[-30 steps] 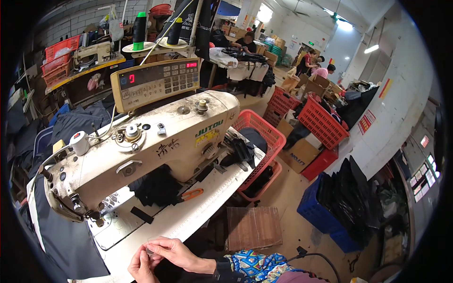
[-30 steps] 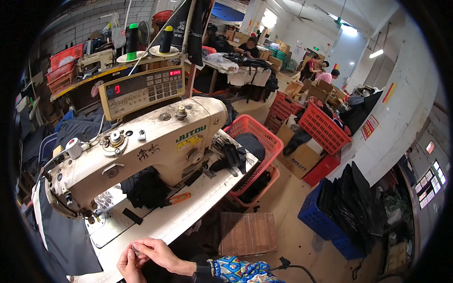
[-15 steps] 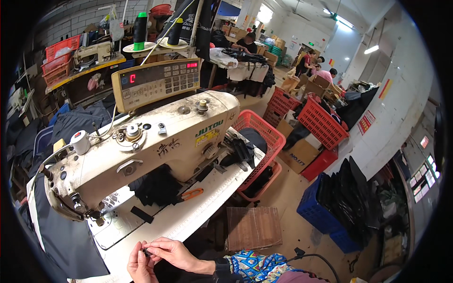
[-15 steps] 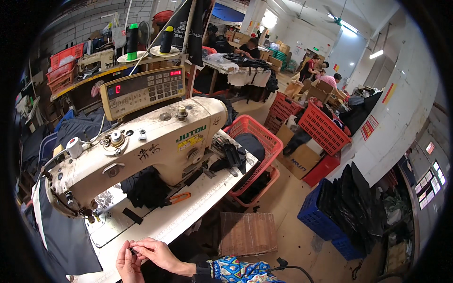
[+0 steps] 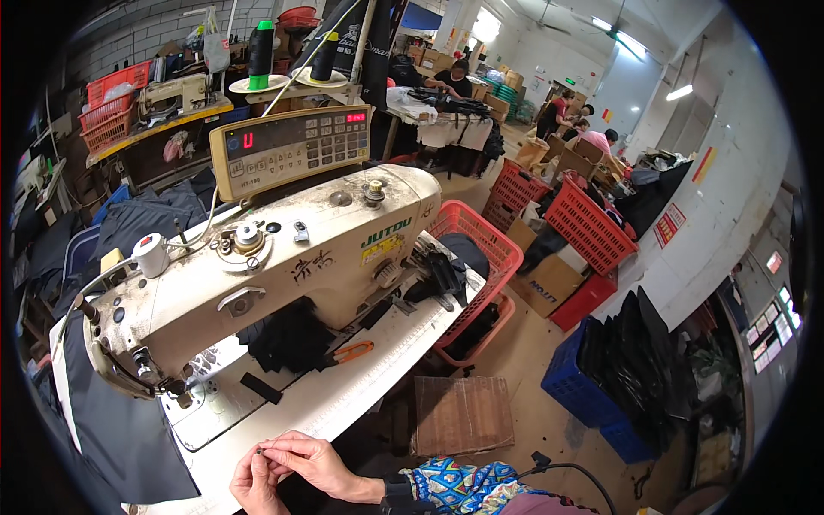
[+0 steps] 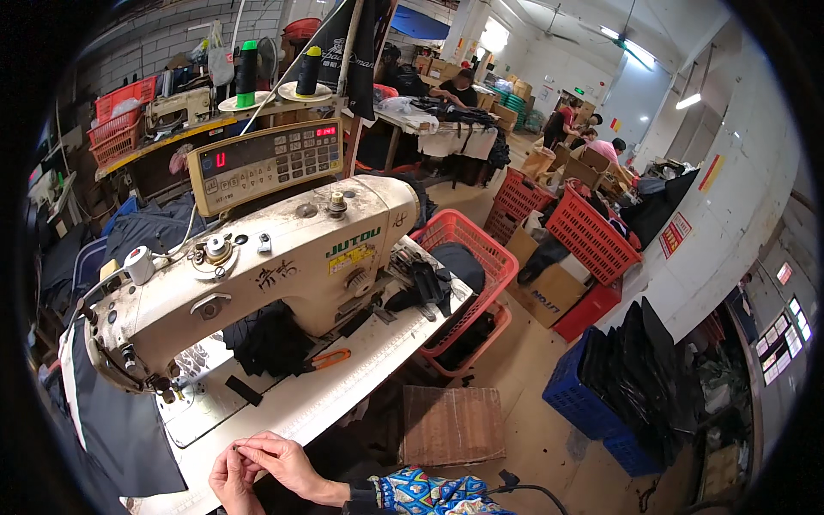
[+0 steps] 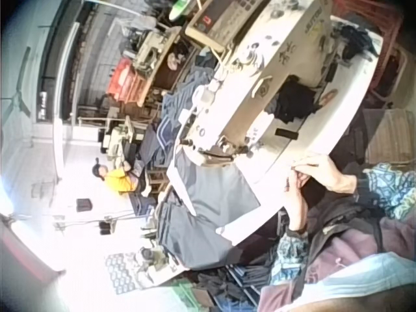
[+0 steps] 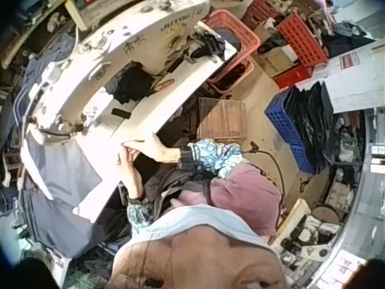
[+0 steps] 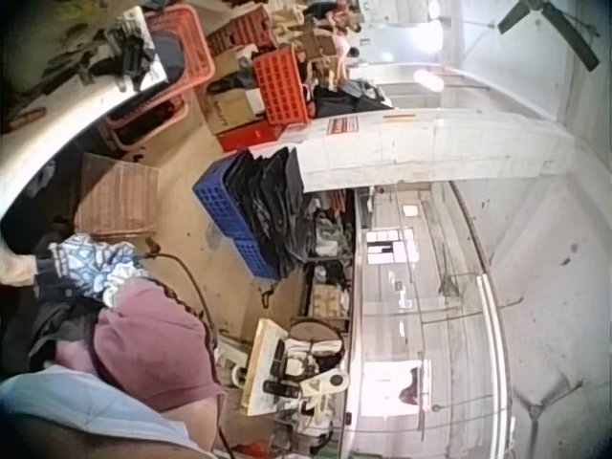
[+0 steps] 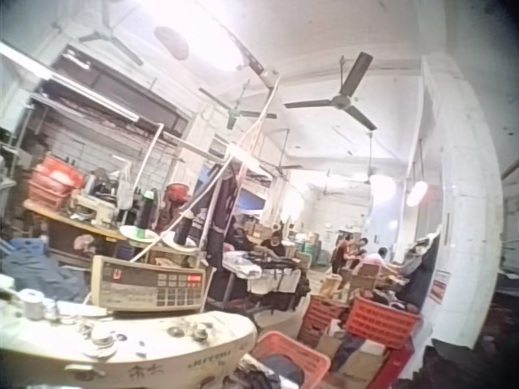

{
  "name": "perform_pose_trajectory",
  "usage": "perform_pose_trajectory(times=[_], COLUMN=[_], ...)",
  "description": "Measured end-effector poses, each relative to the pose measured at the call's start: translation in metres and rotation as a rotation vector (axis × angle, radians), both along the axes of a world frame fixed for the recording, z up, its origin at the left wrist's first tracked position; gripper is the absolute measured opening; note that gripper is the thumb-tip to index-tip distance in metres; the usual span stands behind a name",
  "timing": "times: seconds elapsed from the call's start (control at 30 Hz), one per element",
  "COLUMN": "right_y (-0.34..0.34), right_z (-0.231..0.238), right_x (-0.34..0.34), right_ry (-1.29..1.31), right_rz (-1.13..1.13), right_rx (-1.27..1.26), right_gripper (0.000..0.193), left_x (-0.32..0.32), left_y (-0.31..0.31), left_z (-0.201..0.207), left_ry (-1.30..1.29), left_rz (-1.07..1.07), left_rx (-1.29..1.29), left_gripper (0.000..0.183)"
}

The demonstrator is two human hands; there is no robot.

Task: The person sews a black fabric bag using a sewing machine, periodically folding the material and inserting small black straps into the seams. They also handle a small metal bobbin, winding it and placing it into the machine before resuming the sewing process.

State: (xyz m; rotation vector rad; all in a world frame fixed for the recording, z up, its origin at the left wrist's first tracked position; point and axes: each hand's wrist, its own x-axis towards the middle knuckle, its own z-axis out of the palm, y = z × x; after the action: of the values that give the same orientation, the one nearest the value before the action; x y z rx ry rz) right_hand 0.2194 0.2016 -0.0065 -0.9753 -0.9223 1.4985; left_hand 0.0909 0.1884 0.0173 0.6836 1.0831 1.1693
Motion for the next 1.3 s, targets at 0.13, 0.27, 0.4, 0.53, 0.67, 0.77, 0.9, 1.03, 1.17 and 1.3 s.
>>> perform_pose_trajectory(times=[0.13,0.27,0.4,0.53,0.67,0.77,0.9,1.03,1.17,1.3], right_y=[0.0,0.001,0.004,0.004,0.0,0.006,0.008,0.013,0.014,0.016], right_z=[0.0,0.001,0.004,0.017,0.013,0.02,0.024,0.025,0.023,0.029], right_x=[0.0,-0.001,-0.002,0.004,0.006,0.011,0.011,0.015,0.018,0.022], right_ry=[-0.005,-0.092,-0.164,-0.073,-0.384,-0.466,-0.377,-0.427,-0.456,-0.479], right_rz=[-0.039,-0.06,-0.08,-0.01,-0.075,-0.104,-0.111,-0.052,-0.041,-0.131], right_rx=[-0.021,0.035,0.079,-0.003,0.215,0.271,0.364,0.419,0.421,0.385], right_gripper=[0.023,0.023,0.018,0.012,0.009,0.009,0.01,0.013,0.014,0.014], left_x=[0.005,0.003,0.006,0.005,-0.01,-0.01,-0.021,-0.028,-0.028,-0.03], left_y=[-0.003,-0.002,0.001,0.002,0.002,-0.001,0.001,0.004,0.003,0.002], left_z=[-0.016,-0.015,-0.005,0.011,0.0,0.0,-0.018,-0.016,-0.005,-0.006], left_ry=[0.02,0.106,0.045,-0.016,-0.186,-0.16,-0.319,-0.351,-0.162,-0.198], left_rz=[0.058,0.067,0.105,0.081,0.035,-0.019,-0.144,-0.235,-0.22,-0.152], left_rx=[0.019,0.053,0.056,0.007,-0.017,-0.061,-0.138,-0.108,-0.049,-0.095], left_gripper=[0.027,0.027,0.026,0.025,0.024,0.022,0.022,0.022,0.021,0.02])
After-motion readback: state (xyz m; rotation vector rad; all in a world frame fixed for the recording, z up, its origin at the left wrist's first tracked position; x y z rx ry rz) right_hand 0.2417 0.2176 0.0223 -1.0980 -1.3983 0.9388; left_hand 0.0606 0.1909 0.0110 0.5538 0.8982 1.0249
